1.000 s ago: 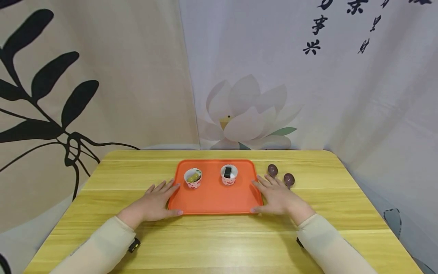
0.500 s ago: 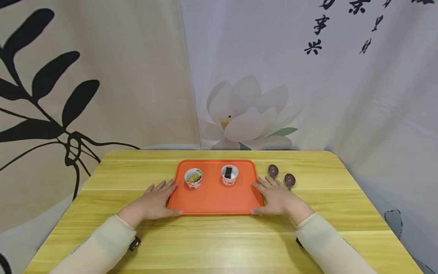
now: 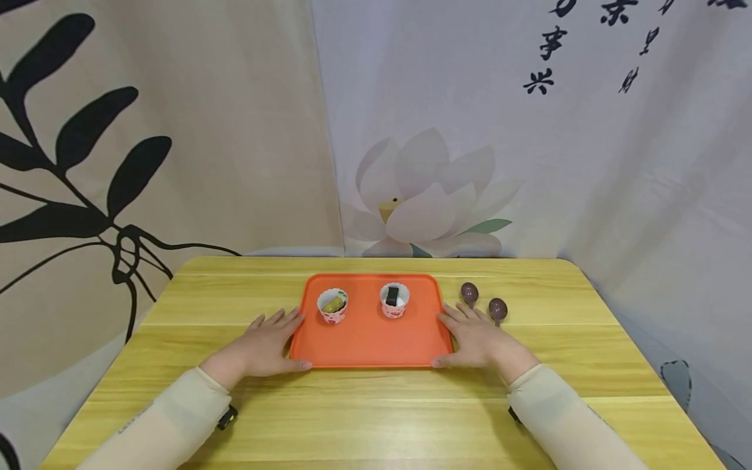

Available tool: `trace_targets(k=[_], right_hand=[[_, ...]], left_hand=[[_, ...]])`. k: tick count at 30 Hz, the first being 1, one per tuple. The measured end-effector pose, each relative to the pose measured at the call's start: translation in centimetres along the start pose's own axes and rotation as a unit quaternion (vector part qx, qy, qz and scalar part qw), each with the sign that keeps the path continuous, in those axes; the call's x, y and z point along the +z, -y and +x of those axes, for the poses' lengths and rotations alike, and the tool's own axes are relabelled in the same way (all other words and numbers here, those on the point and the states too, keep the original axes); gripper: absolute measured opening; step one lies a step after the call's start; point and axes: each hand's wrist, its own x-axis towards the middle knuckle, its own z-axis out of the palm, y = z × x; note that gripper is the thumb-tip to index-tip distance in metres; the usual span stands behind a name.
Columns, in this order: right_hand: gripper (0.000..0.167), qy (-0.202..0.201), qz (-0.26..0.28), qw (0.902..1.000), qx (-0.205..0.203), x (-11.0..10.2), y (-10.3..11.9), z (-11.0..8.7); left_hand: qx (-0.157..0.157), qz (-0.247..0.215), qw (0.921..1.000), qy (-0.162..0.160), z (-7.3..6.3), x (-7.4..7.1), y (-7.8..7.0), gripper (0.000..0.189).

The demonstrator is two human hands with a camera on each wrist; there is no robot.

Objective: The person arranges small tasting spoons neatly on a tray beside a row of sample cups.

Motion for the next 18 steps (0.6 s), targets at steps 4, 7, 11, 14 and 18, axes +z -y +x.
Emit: trace_targets(k=[4, 7, 11, 14, 18], right_hand=[[0.104, 0.001, 0.004, 1.0000, 0.002, 0.04, -0.04, -0.03], [0.105, 0.001, 0.008, 1.0000, 0.004, 0.05, -0.05, -0.06], [0.107, 0.001, 0.009, 1.0000, 0.005, 0.05, -0.10, -0.02], [0.107, 0.002, 0.009, 0.9999, 0.010, 0.03, -0.14, 0.06], [0.108, 0.005, 0.012, 0.9998, 0.017, -0.01, -0.15, 0.16]], left_hand=[[0.003, 0.000, 1.0000, -0.002, -0.15, -0.17, -0.01, 0.105], [0.004, 0.000, 1.0000, -0.002, -0.19, -0.24, -0.02, 0.105], [0.002, 0.000, 1.0000, -0.001, -0.17, -0.29, -0.06, 0.106], [-0.001, 0.003, 1.0000, 0.000, -0.14, -0.28, -0.07, 0.106], [0.000, 0.010, 0.9999, -0.002, -0.07, -0.14, 0.02, 0.105]])
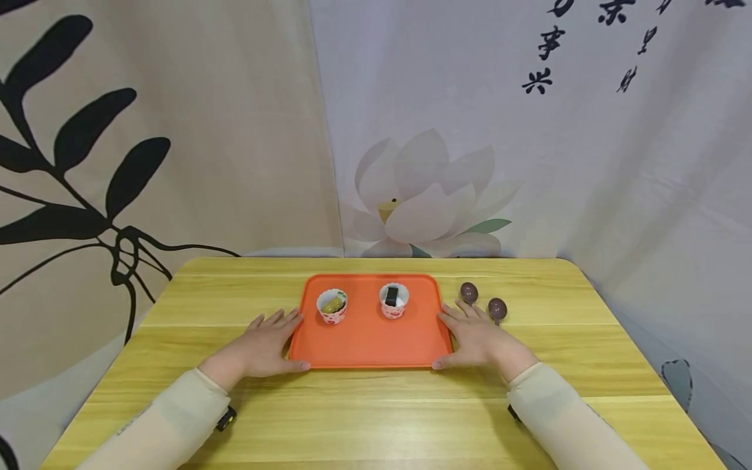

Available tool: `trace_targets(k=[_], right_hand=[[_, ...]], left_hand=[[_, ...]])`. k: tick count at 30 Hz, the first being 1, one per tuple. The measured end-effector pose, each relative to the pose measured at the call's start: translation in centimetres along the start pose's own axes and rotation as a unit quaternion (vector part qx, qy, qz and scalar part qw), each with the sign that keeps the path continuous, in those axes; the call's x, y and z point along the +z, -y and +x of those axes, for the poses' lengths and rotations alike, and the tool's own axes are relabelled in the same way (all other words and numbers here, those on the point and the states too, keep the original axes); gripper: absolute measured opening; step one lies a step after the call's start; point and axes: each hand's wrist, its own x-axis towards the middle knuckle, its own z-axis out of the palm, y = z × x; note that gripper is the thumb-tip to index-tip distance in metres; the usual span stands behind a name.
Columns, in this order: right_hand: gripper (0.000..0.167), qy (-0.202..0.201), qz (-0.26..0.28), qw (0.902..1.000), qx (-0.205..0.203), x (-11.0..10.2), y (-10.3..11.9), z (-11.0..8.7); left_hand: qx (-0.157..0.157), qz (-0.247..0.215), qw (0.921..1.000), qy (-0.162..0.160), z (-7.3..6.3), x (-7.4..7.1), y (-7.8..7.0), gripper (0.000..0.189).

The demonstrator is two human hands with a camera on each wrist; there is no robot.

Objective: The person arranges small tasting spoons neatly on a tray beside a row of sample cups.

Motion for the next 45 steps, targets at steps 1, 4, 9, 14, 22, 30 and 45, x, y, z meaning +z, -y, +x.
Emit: trace_targets(k=[1, 4, 9, 14, 22, 30, 45], right_hand=[[0.107, 0.000, 0.001, 1.0000, 0.001, 0.0, 0.0, 0.0], [0.107, 0.000, 0.002, 1.0000, 0.002, -0.1, 0.1, 0.0], [0.107, 0.002, -0.001, 1.0000, 0.006, -0.2, 0.2, 0.0], [0.108, 0.001, -0.002, 0.9999, 0.013, -0.3, 0.2, 0.1], [0.108, 0.005, 0.004, 0.9999, 0.014, -0.4, 0.2, 0.1], [0.102, 0.010, 0.009, 0.9998, 0.017, -0.8, 0.5, -0.2], [0.087, -0.006, 0.010, 0.9999, 0.000, -1.2, 0.5, -1.0]], left_hand=[[0.000, 0.001, 1.0000, -0.001, 0.0, 0.1, 0.0, 0.105], [0.001, 0.001, 1.0000, -0.004, 0.1, 0.2, 0.1, 0.105], [-0.001, -0.001, 1.0000, -0.006, 0.1, 0.3, 0.2, 0.106], [-0.001, -0.004, 1.0000, -0.008, 0.2, 0.3, 0.2, 0.106], [0.002, -0.002, 1.0000, -0.008, 0.2, 0.3, 0.2, 0.107], [0.004, -0.010, 0.9999, -0.006, 0.3, 0.3, 0.0, 0.107], [-0.001, -0.009, 1.0000, 0.001, 0.3, 0.2, 0.0, 0.107]])
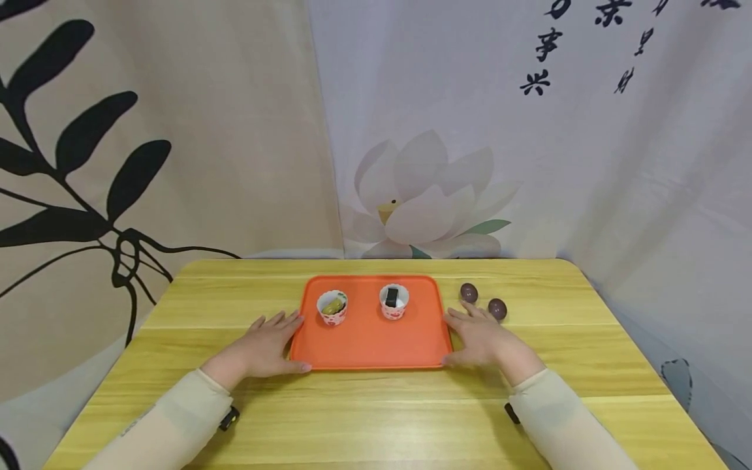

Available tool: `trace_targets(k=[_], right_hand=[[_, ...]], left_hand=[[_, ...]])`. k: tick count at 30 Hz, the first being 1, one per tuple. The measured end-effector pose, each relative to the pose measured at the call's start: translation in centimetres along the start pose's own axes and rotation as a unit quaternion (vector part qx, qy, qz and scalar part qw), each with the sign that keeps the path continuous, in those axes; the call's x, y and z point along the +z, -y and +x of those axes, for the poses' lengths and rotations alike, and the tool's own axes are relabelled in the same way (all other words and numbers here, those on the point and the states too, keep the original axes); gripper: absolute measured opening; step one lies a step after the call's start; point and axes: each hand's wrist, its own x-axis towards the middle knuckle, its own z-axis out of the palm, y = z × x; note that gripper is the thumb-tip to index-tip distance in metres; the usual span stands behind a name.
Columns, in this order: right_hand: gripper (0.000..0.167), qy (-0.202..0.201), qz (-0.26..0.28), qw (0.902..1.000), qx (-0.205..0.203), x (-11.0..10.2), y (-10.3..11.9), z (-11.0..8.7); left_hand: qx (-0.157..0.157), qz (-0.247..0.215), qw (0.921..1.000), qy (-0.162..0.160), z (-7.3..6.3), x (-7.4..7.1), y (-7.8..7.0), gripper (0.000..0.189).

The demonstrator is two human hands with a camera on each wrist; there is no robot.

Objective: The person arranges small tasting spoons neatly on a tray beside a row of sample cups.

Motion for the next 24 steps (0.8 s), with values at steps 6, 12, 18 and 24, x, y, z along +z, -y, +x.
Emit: trace_targets(k=[6, 12, 18, 24], right_hand=[[0.078, -0.027, 0.007, 0.9996, -0.008, -0.6, 0.1, -0.9], [0.074, -0.045, 0.014, 0.9988, -0.010, -1.0, -0.3, -1.8], [0.072, -0.041, 0.036, 0.9985, -0.011, -1.1, -0.9, -2.4], [0.067, -0.046, 0.063, 0.9969, -0.008, -1.4, -1.3, -3.1]], left_hand=[[0.003, -0.001, 1.0000, 0.002, 0.0, 0.0, -0.1, 0.107], [0.000, 0.003, 1.0000, 0.005, -0.1, 0.0, -0.1, 0.107], [0.001, -0.002, 1.0000, 0.005, -0.1, -0.1, -0.1, 0.107], [0.002, 0.003, 1.0000, 0.005, 0.0, 0.1, 0.1, 0.107]])
